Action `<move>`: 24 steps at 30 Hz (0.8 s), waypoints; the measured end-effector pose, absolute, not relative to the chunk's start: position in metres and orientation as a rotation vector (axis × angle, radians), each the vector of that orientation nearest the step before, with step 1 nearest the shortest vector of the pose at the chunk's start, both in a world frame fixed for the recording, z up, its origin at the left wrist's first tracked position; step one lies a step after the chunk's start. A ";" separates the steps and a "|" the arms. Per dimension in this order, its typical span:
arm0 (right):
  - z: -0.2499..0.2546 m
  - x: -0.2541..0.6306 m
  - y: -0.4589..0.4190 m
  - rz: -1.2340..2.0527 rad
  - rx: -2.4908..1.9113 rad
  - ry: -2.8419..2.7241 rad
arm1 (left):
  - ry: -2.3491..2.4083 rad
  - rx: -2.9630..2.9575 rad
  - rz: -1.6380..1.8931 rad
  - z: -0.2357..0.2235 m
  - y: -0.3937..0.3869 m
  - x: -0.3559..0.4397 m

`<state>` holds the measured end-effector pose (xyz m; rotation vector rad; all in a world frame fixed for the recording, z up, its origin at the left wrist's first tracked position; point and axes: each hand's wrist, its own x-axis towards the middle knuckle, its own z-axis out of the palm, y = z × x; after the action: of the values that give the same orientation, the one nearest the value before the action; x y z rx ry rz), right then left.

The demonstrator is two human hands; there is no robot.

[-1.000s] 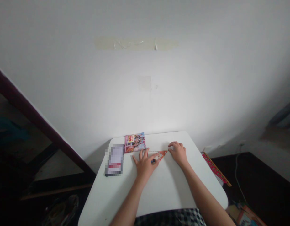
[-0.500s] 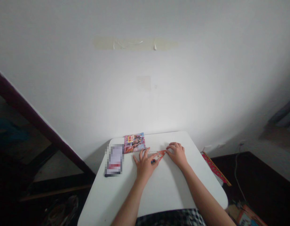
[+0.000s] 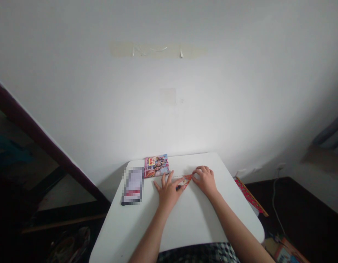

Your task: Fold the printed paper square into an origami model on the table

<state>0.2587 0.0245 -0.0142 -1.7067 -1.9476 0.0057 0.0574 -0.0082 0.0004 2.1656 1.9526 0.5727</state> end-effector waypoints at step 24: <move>-0.025 0.247 0.017 -0.082 -1.691 -1.961 | 1.907 2.207 0.574 -0.012 -0.003 0.051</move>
<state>0.2470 0.0165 -0.0251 -1.6912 -1.9608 -0.0819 0.0506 -0.0033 -0.0115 2.2074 1.9068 0.5743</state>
